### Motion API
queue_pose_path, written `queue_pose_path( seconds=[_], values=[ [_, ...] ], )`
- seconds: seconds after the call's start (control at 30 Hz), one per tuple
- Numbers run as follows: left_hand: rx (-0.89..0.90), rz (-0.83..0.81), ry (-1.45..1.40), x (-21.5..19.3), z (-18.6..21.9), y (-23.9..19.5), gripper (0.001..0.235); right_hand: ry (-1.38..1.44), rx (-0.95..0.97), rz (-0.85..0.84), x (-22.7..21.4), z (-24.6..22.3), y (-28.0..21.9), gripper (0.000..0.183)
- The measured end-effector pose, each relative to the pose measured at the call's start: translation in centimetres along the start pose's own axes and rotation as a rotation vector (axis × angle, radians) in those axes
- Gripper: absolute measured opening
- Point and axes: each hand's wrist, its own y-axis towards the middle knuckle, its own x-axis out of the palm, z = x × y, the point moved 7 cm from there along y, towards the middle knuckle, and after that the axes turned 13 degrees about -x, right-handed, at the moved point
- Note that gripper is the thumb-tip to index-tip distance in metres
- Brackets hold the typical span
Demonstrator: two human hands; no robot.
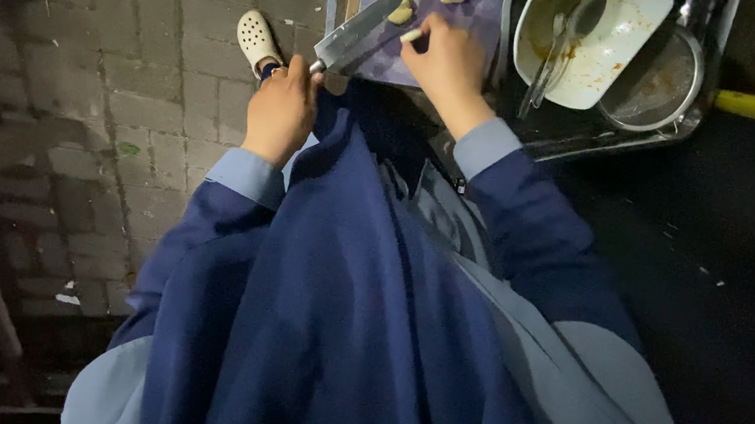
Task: The person places garlic cloves on a cutting board and uses a knife to slice and mince them. The person repeatedly chops the garlic into smaller pieces and gathers them into a pile on the board.
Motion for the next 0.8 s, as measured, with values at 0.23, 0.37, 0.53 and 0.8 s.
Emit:
queue_pose_path(
  seconds=[0.23, 0.37, 0.53, 0.8],
  values=[
    [0.022, 0.021, 0.03, 0.7, -0.6, -0.7, 0.033, 0.314, 0.086, 0.022, 0.5, 0.7, -0.4, 0.028],
    [0.014, -0.004, 0.055, 1.2, -0.8, -0.7, 0.032, 0.398, 0.109, 0.022, 0.5, 1.0, -0.7, 0.023],
    [0.04, 0.022, 0.064, 1.1, -0.8, -0.9, 0.029, 0.461, 0.11, 0.087, 1.3, 0.5, -1.0, 0.021],
    [0.086, 0.057, 0.212, 2.0, -0.4, -0.9, 0.032, 0.667, 0.194, 0.189, -0.6, 2.0, -2.7, 0.016]
  ],
)
